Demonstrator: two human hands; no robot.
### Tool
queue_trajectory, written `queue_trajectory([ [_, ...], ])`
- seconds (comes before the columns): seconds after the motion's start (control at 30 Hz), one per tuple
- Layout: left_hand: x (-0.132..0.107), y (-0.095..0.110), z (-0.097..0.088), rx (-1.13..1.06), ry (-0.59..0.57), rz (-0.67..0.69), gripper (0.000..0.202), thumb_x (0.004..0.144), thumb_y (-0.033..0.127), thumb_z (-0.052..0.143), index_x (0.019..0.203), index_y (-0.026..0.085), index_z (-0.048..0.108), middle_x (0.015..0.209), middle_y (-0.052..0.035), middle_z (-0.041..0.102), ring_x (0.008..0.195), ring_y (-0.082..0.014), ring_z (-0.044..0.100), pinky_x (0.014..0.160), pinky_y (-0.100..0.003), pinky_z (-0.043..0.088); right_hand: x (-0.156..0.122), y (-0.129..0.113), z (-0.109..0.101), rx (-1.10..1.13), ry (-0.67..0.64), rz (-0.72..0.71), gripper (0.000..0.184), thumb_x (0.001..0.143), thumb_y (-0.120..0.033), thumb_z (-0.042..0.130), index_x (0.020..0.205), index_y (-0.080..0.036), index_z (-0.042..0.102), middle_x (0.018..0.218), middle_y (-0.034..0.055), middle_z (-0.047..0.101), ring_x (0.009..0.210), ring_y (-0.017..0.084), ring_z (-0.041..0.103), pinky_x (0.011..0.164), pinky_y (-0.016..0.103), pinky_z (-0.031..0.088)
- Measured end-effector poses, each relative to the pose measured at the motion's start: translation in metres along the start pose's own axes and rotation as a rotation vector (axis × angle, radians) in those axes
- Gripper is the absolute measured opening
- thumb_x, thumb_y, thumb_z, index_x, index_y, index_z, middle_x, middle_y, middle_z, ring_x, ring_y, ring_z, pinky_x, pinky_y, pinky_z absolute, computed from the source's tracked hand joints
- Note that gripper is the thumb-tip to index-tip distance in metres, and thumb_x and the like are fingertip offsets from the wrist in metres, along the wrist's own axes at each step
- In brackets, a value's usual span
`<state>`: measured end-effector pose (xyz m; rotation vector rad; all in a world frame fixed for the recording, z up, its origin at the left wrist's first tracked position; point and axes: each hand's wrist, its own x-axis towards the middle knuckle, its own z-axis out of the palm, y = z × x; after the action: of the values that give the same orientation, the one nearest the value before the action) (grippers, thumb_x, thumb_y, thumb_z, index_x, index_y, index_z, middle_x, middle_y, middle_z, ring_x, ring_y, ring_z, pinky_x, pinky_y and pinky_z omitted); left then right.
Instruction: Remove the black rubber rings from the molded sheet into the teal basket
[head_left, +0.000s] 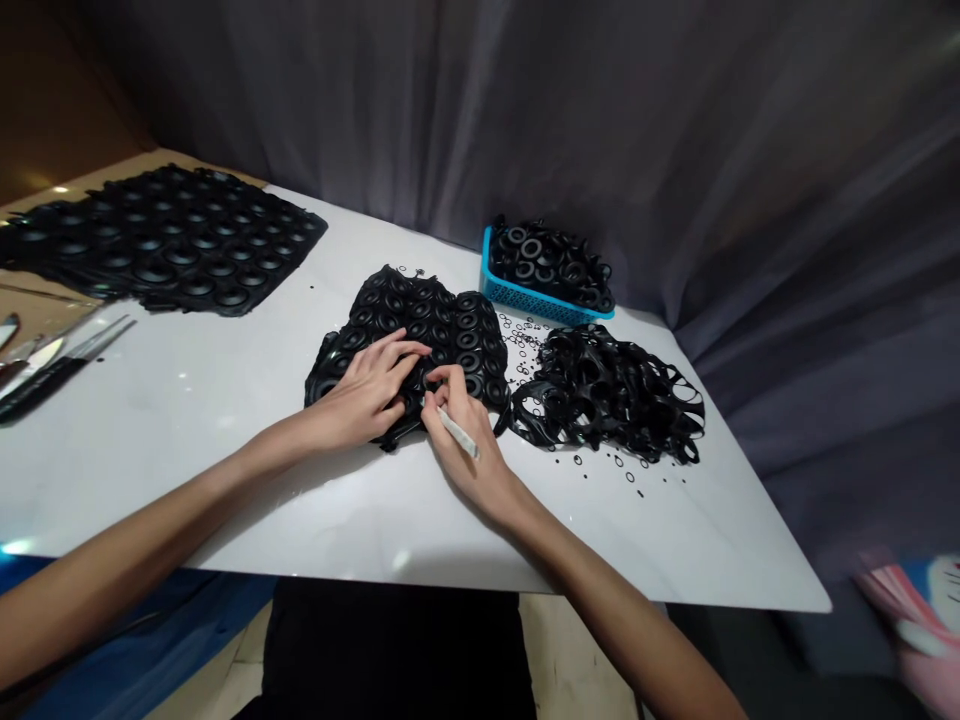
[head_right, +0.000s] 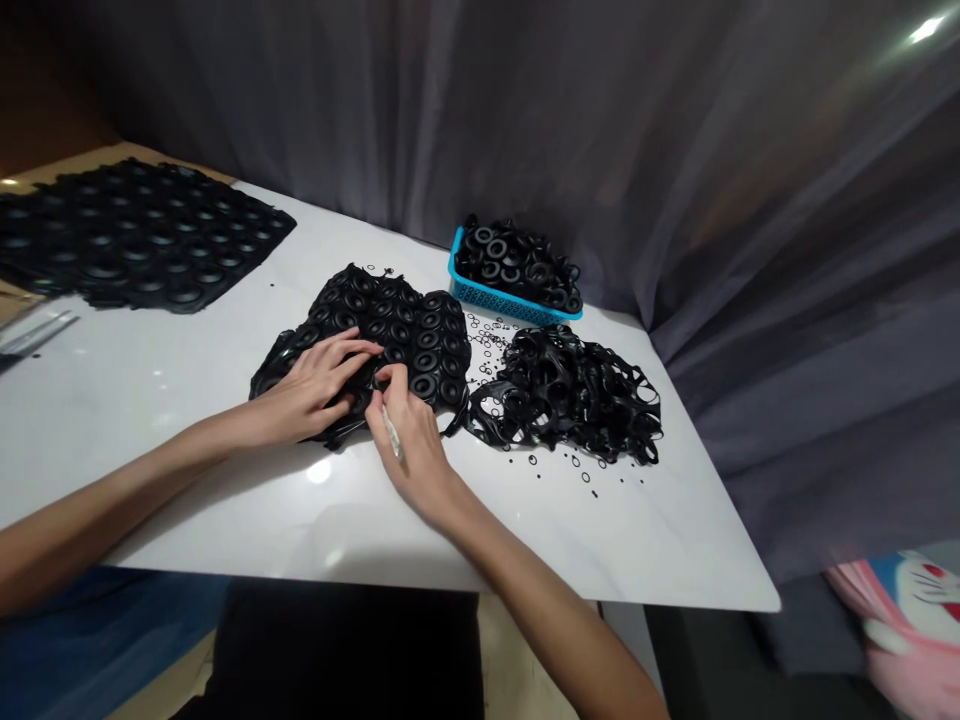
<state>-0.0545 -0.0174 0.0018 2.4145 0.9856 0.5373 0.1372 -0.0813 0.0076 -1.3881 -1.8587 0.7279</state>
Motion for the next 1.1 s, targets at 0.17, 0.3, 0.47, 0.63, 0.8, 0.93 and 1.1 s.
queue_trajectory([
  [0.17,-0.001,0.004,0.003,-0.01,0.047,0.003,0.074,0.087,0.012,0.046,0.158,0.027,0.035,0.163,-0.0122,0.035,0.162,-0.0387,0.011,0.128,-0.067,0.019,0.0,0.001,0.01,-0.206,0.016,-0.084,0.019,0.106,-0.023,0.036,0.122,-0.022,0.047,0.098,0.0066,0.064,0.082,0.022,0.065,0.076,0.033,0.047],
  [0.3,0.001,0.008,0.004,-0.007,0.097,-0.017,0.055,0.083,0.011,0.047,0.137,0.025,0.047,0.154,-0.0121,0.042,0.158,-0.0347,0.021,0.127,-0.063,0.025,-0.001,0.007,0.018,-0.364,0.026,-0.155,0.027,0.104,-0.013,0.035,0.125,-0.022,0.05,0.108,0.0123,0.068,0.098,0.027,0.067,0.081,0.037,0.053],
  [0.47,0.002,0.009,0.003,0.023,0.094,-0.013,0.029,0.084,0.014,0.047,0.111,0.023,0.043,0.143,-0.0159,0.048,0.147,-0.0354,0.034,0.119,-0.06,0.033,0.0,0.008,0.016,-0.396,0.034,-0.141,0.027,0.103,-0.012,0.035,0.121,-0.022,0.052,0.103,0.0104,0.067,0.096,0.027,0.066,0.079,0.038,0.053],
  [0.63,-0.004,0.009,-0.003,0.031,0.105,-0.007,0.016,0.087,0.018,0.046,0.101,0.023,0.041,0.131,-0.0145,0.053,0.134,-0.0354,0.041,0.111,-0.057,0.038,-0.003,0.0,0.0,-0.049,0.066,0.011,0.013,0.107,-0.029,0.042,0.117,-0.024,0.048,0.09,0.0009,0.062,0.074,0.019,0.063,0.071,0.031,0.046],
  [0.8,-0.009,0.009,-0.01,0.031,0.083,-0.04,0.014,0.091,0.025,0.051,0.104,0.024,0.045,0.122,-0.0107,0.054,0.123,-0.0339,0.043,0.107,-0.055,0.039,-0.01,-0.002,-0.013,0.294,0.111,0.142,0.016,0.101,-0.034,0.053,0.115,-0.028,0.045,0.071,-0.0071,0.056,0.062,0.016,0.054,0.06,0.026,0.039],
  [0.93,-0.01,0.009,-0.009,0.06,0.078,-0.023,0.012,0.093,0.023,0.048,0.105,0.023,0.047,0.125,-0.0103,0.054,0.128,-0.0342,0.041,0.111,-0.056,0.036,-0.011,-0.003,-0.013,0.436,0.142,0.205,0.018,0.099,-0.036,0.056,0.11,-0.029,0.044,0.068,-0.0083,0.053,0.057,0.014,0.049,0.055,0.025,0.037],
  [1.1,-0.01,0.01,-0.008,0.062,0.074,-0.018,0.013,0.095,0.025,0.047,0.107,0.022,0.049,0.126,-0.0123,0.054,0.129,-0.036,0.041,0.112,-0.058,0.035,-0.009,-0.004,-0.008,0.362,0.114,0.202,0.019,0.099,-0.038,0.057,0.111,-0.028,0.046,0.069,-0.0072,0.057,0.059,0.015,0.052,0.058,0.027,0.038],
])
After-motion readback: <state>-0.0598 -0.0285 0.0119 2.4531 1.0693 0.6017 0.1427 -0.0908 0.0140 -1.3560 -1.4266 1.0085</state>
